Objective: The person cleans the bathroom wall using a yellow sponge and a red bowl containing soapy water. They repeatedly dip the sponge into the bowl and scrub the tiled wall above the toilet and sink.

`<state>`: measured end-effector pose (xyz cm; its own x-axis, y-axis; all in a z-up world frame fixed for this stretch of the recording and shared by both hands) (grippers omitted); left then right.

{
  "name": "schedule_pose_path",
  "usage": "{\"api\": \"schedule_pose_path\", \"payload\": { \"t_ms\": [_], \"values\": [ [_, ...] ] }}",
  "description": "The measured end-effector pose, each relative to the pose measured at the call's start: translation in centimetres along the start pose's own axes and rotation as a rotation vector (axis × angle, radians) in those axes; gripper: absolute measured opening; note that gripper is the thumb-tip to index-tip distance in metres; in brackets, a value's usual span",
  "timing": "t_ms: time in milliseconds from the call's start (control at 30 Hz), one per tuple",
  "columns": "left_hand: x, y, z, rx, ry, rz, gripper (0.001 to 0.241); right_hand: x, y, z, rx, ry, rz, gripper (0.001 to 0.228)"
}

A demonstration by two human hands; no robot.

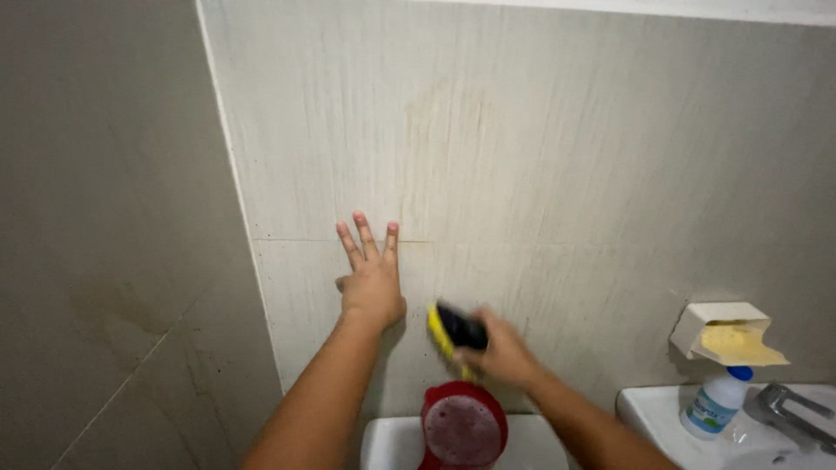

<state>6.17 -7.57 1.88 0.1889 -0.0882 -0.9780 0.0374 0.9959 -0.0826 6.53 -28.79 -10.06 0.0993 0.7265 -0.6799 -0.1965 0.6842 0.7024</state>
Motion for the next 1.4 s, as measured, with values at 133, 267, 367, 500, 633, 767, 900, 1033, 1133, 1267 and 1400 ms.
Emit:
{"api": "schedule_pose_path", "payload": {
  "t_ms": [133, 267, 367, 500, 633, 767, 900, 1033, 1133, 1267, 1400],
  "values": [
    [0.5, 0.2, 0.2, 0.033, -0.027, 0.068, 0.109, 6.5, -6.8, -2.1, 0.027, 0.128, -0.023, 0.057],
    [0.8, 0.4, 0.7, 0.046, -0.044, 0.106, 0.108, 11.1, -12.1, -1.9, 0.162, 0.174, -0.045, 0.049],
    [-0.4, 0.1, -0.4, 0.031, -0.003, 0.09, 0.111, 15.4, -16.7, -1.0, 0.3, 0.24, -0.09, 0.052],
    [0.7, 0.5, 0.4, 0.017, -0.001, 0.112, 0.113, 16.2, -17.7, 0.2, 0.313, 0.331, -0.16, 0.056],
    [0.5, 0.4, 0.2, 0.035, -0.021, 0.147, 0.114, 14.5, -17.6, 1.1, 0.195, 0.474, -0.308, 0.062],
    [0.6, 0.7, 0.4, 0.044, -0.005, 0.13, 0.112, 12.2, -16.3, 1.9, 0.084, 0.611, -0.445, 0.07],
    [1.1, 0.8, 0.5, 0.059, -0.031, 0.123, 0.11, 3.4, -3.9, -0.2, 0.047, 0.645, -0.249, 0.071],
    [1.4, 1.0, 0.7, 0.068, -0.045, 0.181, 0.111, -4.9, 8.0, 1.4, -0.133, 0.368, -0.476, 0.058],
    [1.5, 1.2, 0.6, 0.074, -0.053, 0.221, 0.112, -9.7, 15.7, 2.2, -0.236, 0.077, -0.442, 0.054],
    [1.8, 1.6, 0.4, 0.093, -0.069, 0.268, 0.11, -11.2, 21.8, 2.4, -0.768, -0.525, -0.537, 0.055],
    [2.6, 1.7, 1.0, 0.114, -0.074, 0.339, 0.101, -7.3, 21.8, 4.6, -0.957, -0.336, -0.943, 0.043]
  ]
}}
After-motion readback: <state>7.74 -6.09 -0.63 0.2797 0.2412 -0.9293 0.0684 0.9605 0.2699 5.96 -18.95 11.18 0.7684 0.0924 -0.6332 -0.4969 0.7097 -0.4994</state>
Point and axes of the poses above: each hand's wrist, its own z-axis towards the middle knuckle, its own x-axis out of the palm, y = z × x, the point moved 6 cm from there along z, towards the middle knuckle, and after that the axes turned 1 degree about -z, right-handed, at the moved point
